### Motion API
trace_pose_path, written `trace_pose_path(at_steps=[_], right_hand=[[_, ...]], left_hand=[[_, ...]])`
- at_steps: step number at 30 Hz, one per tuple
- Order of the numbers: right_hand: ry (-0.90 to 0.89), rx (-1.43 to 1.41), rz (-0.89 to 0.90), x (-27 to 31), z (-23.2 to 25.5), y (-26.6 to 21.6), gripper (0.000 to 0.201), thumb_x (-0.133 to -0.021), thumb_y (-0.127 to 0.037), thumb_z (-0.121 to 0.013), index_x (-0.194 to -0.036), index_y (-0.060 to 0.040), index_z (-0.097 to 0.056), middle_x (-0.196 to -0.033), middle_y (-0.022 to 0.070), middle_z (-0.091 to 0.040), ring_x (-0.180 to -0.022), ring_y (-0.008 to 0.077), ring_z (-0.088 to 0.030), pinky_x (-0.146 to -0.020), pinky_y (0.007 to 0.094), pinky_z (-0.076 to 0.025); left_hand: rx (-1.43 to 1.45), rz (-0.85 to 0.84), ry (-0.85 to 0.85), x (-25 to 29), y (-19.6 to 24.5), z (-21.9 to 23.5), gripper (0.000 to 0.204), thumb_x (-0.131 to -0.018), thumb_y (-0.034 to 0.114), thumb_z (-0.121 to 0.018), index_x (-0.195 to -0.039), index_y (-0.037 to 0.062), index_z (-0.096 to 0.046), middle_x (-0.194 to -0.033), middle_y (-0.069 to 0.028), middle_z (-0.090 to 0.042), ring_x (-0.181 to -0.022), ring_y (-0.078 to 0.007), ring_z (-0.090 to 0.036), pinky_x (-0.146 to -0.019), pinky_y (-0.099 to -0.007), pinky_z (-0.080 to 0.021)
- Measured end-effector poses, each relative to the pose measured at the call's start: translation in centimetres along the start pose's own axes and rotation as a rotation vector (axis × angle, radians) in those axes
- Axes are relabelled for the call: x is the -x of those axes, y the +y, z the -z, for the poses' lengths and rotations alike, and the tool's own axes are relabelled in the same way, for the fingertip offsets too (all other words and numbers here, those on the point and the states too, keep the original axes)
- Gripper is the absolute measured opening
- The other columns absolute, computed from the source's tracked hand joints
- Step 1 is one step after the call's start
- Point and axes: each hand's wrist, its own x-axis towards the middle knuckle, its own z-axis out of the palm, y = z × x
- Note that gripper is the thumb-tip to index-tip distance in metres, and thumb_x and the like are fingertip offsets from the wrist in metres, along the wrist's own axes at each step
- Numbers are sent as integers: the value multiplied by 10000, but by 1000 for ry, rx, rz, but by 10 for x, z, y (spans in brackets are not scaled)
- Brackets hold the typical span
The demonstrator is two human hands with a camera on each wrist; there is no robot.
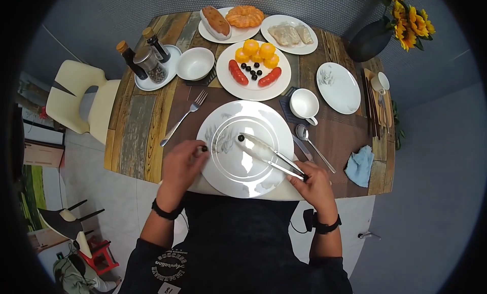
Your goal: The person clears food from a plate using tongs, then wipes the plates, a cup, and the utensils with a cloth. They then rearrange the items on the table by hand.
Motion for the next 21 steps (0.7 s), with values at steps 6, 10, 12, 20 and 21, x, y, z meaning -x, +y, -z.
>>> trace_pose_path(at_steps=[6, 10, 12, 20, 21], right_hand=[[-14, -47, -19, 7, -3, 4, 408, -825, -189, -821, -1173, -6, -715, -794, 107, -619, -689, 207, -569, -669, 335, -475], [-85, -129, -23, 9, -6, 5, 446, -819, -200, -829, -1203, -10, -708, -797, 85, -603, -688, 180, -549, -667, 330, -466], [-115, -121, -26, 7, -6, 1, 451, -817, -202, -830, -1207, -11, -705, -807, 91, -606, -691, 187, -562, -665, 334, -470], [-104, -36, 68, 17, -32, -17, 395, -818, -171, -815, -1169, -25, -708, -799, 135, -621, -684, 275, -615, -643, 358, -487], [-76, -40, 73, 19, -35, -17, 361, -832, -161, -804, -1155, -30, -713, -795, 142, -623, -652, 283, -611, -624, 357, -485]], left_hand=[[-38, -142, -28, 1, 8, -22, 329, -807, 168, -803, -1109, 81, -709, -791, -83, -597, -705, -260, -607, -626, -366, -489], [-63, -71, 40, 12, -3, -9, 355, -801, 148, -817, -1126, 69, -698, -775, -79, -563, -674, -225, -575, -605, -349, -468], [-40, 55, 97, 22, -17, -1, 340, -804, 144, -826, -1109, 72, -693, -782, -61, -564, -644, -213, -562, -578, -337, -462], [-115, 37, 326, 47, -64, 2, 122, -829, 93, -778, -900, 28, -704, -686, -63, -536, -616, -206, -523, -571, -341, -425], [-111, 40, 325, 46, -64, 2, 122, -829, 93, -778, -900, 28, -704, -686, -63, -536, -616, -206, -523, -571, -341, -425]])
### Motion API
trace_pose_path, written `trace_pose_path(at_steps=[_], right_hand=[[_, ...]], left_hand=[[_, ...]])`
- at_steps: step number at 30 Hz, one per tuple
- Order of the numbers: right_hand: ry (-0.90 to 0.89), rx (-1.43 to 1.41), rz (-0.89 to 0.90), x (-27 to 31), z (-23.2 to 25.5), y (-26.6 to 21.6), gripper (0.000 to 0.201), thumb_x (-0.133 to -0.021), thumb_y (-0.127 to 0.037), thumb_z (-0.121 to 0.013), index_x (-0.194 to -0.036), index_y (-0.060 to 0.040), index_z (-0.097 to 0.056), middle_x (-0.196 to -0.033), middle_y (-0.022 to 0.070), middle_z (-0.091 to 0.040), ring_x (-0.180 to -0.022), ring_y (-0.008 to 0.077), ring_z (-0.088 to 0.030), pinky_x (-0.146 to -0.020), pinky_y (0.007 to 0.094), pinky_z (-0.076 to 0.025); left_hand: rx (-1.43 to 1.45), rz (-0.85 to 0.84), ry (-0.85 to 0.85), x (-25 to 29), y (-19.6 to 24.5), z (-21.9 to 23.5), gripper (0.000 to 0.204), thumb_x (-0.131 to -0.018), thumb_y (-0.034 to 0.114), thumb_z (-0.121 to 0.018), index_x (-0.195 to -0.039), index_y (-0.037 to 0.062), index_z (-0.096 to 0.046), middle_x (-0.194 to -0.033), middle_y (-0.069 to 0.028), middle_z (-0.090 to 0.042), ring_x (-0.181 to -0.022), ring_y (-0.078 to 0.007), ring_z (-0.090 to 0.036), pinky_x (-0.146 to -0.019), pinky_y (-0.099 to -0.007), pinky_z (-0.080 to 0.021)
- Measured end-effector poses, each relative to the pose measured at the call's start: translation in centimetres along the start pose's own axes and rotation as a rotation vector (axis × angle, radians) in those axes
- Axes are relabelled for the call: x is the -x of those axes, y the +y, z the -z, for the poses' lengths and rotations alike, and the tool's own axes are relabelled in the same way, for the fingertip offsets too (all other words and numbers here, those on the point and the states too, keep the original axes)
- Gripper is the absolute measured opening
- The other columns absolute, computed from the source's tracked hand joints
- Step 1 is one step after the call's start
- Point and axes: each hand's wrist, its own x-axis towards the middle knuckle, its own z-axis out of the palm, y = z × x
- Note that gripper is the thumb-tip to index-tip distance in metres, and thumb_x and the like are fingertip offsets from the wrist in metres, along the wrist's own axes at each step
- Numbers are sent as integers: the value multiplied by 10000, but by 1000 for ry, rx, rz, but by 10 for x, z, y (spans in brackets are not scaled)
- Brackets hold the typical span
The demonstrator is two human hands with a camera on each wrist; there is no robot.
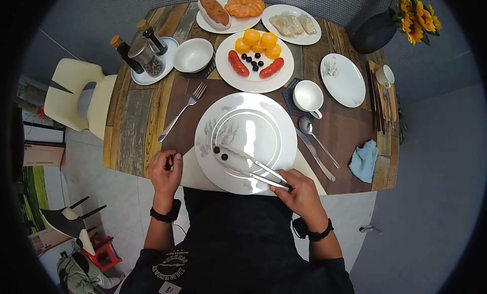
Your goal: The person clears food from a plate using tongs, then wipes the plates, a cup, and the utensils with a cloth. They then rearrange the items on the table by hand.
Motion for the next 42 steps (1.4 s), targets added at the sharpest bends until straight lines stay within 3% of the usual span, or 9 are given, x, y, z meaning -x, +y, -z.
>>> trace_pose_path(at_steps=[5, 10, 15, 32, 42], right_hand=[[26, 32, -14, 4, -3, 1, 340, -846, -164, -798, -1146, -26, -715, -785, 137, -624, -608, 274, -594, -593, 353, -478], [41, 50, 63, -2, -7, 0, 327, -853, -154, -793, -1145, -28, -717, -778, 130, -624, -592, 259, -588, -575, 353, -473], [42, 31, -31, -1, -8, -10, 355, -847, -161, -802, -1166, -34, -709, -784, 123, -619, -587, 243, -586, -567, 347, -471], [214, 155, -9, -22, -11, 0, 469, -802, -155, -833, -1211, 6, -672, -826, 102, -602, -637, 209, -582, -585, 329, -479], [374, 121, -183, 21, 0, 21, 520, -797, -188, -858, -1212, 49, -655, -838, 88, -603, -650, 157, -561, -588, 305, -472]], left_hand=[[-76, -85, -17, -2, 2, -1, 80, -807, 85, -776, -795, 59, -702, -660, -48, -544, -619, -220, -534, -567, -362, -418], [-70, -99, -15, -3, 3, -1, 83, -806, 83, -777, -786, 62, -699, -659, -47, -542, -613, -218, -524, -561, -365, -412], [-73, -99, -10, -2, 2, 1, 91, -802, 77, -777, -773, 63, -692, -656, -46, -540, -611, -220, -522, -559, -365, -413], [-44, -119, -8, -3, 2, 3, 110, -793, 71, -783, -764, 68, -677, -675, -44, -566, -618, -219, -532, -558, -363, -419], [-52, -123, -30, -4, 2, 2, 113, -790, 71, -783, -760, 63, -674, -666, -48, -547, -612, -224, -520, -553, -369, -408]])
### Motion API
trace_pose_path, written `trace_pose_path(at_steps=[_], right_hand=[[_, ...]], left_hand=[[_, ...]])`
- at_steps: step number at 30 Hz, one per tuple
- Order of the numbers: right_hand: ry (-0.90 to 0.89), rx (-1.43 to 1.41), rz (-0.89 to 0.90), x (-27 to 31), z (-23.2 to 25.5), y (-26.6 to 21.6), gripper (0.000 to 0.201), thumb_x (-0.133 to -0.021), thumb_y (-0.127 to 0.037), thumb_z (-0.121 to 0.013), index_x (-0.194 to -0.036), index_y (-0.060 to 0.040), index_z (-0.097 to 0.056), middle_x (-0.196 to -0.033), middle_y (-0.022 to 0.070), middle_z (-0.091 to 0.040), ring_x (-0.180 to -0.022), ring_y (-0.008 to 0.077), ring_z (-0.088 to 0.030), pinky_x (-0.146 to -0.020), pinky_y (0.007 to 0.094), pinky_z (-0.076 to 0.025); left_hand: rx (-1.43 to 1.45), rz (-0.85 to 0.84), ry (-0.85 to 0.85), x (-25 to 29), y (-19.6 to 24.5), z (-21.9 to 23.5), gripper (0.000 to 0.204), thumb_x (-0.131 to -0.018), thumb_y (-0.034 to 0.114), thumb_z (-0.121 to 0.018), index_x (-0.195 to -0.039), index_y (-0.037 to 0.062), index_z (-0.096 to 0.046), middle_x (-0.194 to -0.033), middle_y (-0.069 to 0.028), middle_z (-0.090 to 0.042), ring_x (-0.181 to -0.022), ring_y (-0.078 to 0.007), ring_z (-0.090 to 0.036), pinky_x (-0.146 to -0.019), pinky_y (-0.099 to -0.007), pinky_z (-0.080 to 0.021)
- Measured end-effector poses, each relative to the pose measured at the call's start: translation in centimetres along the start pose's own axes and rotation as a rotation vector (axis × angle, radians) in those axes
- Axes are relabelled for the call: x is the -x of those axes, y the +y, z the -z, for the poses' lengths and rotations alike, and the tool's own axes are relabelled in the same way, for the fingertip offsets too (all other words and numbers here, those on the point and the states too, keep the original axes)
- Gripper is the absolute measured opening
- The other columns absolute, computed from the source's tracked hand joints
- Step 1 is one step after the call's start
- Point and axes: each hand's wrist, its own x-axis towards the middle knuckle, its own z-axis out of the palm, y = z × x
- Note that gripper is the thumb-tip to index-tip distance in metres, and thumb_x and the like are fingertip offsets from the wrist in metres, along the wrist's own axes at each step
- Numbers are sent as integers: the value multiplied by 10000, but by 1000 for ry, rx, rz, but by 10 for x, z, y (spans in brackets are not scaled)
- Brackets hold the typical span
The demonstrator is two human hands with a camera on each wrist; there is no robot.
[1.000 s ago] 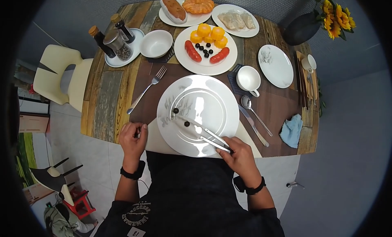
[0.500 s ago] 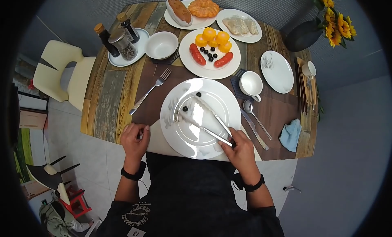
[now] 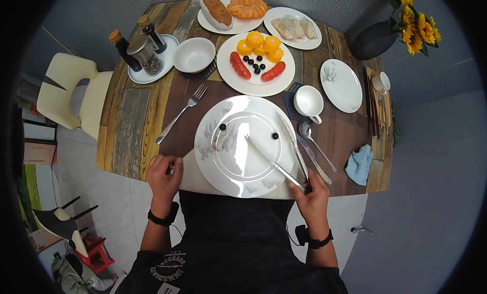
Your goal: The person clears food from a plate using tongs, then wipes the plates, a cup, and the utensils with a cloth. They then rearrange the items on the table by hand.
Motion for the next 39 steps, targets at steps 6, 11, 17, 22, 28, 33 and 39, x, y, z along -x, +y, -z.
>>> trace_pose_path(at_steps=[6, 11, 17, 22, 28, 33, 39], right_hand=[[-82, -35, -91, 17, 5, -3, 450, -826, -192, -842, -1195, 14, -686, -808, 81, -605, -670, 155, -564, -599, 283, -457], [-86, -66, -40, 30, 7, 20, 373, -855, -181, -815, -1153, 17, -706, -784, 85, -617, -664, 162, -569, -612, 296, -461], [-86, -31, -44, 28, 23, 21, 293, -880, -165, -787, -1092, 26, -724, -763, 109, -631, -647, 180, -571, -604, 306, -452], [-136, -33, -54, 6, 31, 8, 302, -880, -177, -785, -1095, 26, -723, -718, 107, -618, -618, 173, -560, -590, 307, -447], [-37, 23, 147, -64, 33, -31, 316, -878, -195, -764, -1091, 32, -716, -764, 174, -647, -638, 255, -612, -612, 355, -478], [37, 154, 273, -133, 21, -56, 325, -870, -226, -756, -1071, 27, -727, -856, 242, -688, -721, 377, -666, -649, 397, -509], [29, 181, 203, -184, -9, -63, 422, -853, -274, -772, -1086, 73, -714, -830, 257, -686, -701, 383, -664, -655, 426, -518]], left_hand=[[-14, 6, -11, 0, 1, -1, 112, -792, 71, -781, -760, 54, -674, -664, -52, -540, -611, -226, -514, -552, -369, -405], [8, 21, 8, 1, 1, -2, 109, -798, 67, -776, -757, 51, -676, -659, -55, -536, -612, -223, -516, -551, -371, -404], [2, 18, 4, 1, 2, -3, 110, -802, 67, -777, -755, 53, -679, -653, -55, -530, -608, -224, -514, -553, -370, -405], [2, 16, 17, 1, 2, -2, 117, -804, 71, -778, -750, 54, -675, -654, -53, -536, -609, -226, -517, -555, -372, -409], [1, 12, 30, 2, 3, 1, 121, -804, 77, -779, -749, 60, -673, -663, -51, -551, -613, -225, -525, -559, -370, -415], [3, 5, 45, 3, 1, 2, 123, -803, 82, -780, -753, 64, -669, -670, -48, -563, -617, -225, -533, -565, -366, -422], [16, 9, 51, 4, 0, 3, 122, -813, 96, -775, -756, 64, -672, -670, -47, -563, -614, -226, -537, -560, -369, -421]])
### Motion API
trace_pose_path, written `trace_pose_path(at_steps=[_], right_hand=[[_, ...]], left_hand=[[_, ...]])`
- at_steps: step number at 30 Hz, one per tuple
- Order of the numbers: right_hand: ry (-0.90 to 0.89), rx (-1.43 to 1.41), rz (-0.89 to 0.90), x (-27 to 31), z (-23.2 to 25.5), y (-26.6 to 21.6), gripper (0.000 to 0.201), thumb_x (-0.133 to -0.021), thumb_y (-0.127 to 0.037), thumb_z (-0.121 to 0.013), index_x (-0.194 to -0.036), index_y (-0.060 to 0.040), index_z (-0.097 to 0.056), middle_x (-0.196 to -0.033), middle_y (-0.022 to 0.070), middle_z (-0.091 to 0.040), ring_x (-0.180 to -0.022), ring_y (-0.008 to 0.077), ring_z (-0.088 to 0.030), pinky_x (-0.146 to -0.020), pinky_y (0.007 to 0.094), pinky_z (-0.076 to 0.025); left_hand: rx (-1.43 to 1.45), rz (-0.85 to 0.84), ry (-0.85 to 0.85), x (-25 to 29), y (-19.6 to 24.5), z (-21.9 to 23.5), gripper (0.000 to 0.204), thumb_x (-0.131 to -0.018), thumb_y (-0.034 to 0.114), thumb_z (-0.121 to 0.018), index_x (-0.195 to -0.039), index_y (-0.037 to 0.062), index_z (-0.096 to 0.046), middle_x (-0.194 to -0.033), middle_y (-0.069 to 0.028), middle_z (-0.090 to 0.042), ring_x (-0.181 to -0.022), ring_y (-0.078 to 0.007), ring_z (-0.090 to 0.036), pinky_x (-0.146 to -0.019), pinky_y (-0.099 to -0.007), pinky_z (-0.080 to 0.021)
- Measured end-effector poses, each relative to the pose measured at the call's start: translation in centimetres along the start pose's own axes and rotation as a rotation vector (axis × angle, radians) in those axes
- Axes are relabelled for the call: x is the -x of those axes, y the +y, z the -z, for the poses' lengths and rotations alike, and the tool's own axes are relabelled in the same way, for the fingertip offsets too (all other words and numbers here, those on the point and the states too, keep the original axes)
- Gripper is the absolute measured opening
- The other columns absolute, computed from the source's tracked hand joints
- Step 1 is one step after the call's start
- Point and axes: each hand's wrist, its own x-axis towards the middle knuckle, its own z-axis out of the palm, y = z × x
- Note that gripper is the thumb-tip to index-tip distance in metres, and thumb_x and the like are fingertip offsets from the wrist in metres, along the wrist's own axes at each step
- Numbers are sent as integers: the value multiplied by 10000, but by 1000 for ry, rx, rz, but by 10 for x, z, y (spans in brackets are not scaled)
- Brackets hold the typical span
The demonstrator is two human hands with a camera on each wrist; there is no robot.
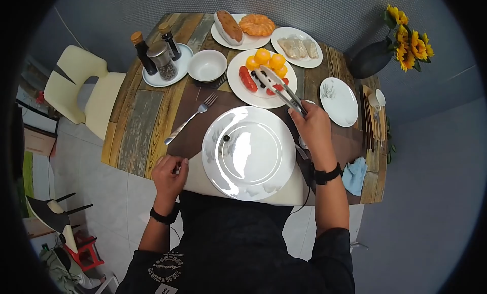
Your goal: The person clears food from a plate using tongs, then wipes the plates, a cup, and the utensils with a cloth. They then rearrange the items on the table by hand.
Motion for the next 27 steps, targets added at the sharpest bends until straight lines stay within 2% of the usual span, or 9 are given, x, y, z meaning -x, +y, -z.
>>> trace_pose_path(at_steps=[4, 6, 10, 12, 15, 18, 19, 27], right_hand=[[25, 17, 32, -2, -8, 1, 457, -841, -277, -787, -1100, 89, -702, -817, 252, -683, -682, 373, -659, -650, 424, -517], [86, -48, 51, 5, -7, -1, 464, -839, -270, -793, -1133, 76, -699, -810, 229, -676, -653, 324, -645, -633, 399, -510], [34, -133, 58, 40, 12, -3, 449, -833, -248, -802, -1148, 57, -704, -830, 208, -678, -655, 259, -627, -631, 361, -497], [-195, -251, 73, 66, 22, -1, 438, -816, -224, -820, -1150, 38, -712, -821, 170, -676, -675, 209, -612, -640, 337, -482], [-251, -291, 106, 102, 16, 12, 428, -797, -202, -833, -1150, 11, -718, -830, 149, -682, -696, 229, -633, -654, 349, -487], [-327, -218, 31, 119, 12, 4, 427, -787, -200, -838, -1154, -14, -724, -836, 140, -680, -706, 261, -648, -660, 364, -492], [-335, -193, 18, 120, 11, -1, 401, -803, -197, -824, -1151, -24, -726, -847, 147, -680, -714, 290, -653, -665, 374, -497], [-370, -255, 59, 120, -1, -2, 323, -864, -183, -777, -1132, -10, -724, -829, 165, -676, -721, 297, -652, -671, 375, -499]], left_hand=[[7, -2, -8, -1, 1, 1, 130, -807, 64, -766, -740, 41, -657, -645, -60, -536, -591, -224, -522, -536, -361, -402], [9, -6, -11, -1, 0, 1, 131, -807, 63, -766, -739, 41, -656, -642, -59, -533, -588, -223, -519, -534, -362, -401], [0, 4, -26, 0, -2, 0, 136, -813, 102, -779, -748, 64, -666, -662, -49, -552, -601, -232, -526, -547, -373, -409], [-7, 1, -26, 1, -3, 0, 138, -811, 101, -780, -747, 63, -664, -662, -49, -551, -600, -232, -525, -547, -373, -409], [-15, 1, -38, 0, -2, 1, 136, -810, 96, -778, -748, 62, -662, -659, -51, -550, -601, -231, -529, -546, -372, -410], [-15, 6, -60, -1, -1, -1, 133, -805, 86, -780, -749, 61, -662, -663, -52, -556, -605, -229, -536, -546, -368, -415], [-15, -5, -48, -1, -2, -2, 132, -801, 81, -782, -749, 61, -662, -666, -51, -560, -606, -228, -538, -547, -367, -419], [-8, 7, -26, -2, 0, -2, 126, -802, 56, -765, -741, 34, -657, -644, -69, -532, -598, -238, -523, -552, -372, -411]])
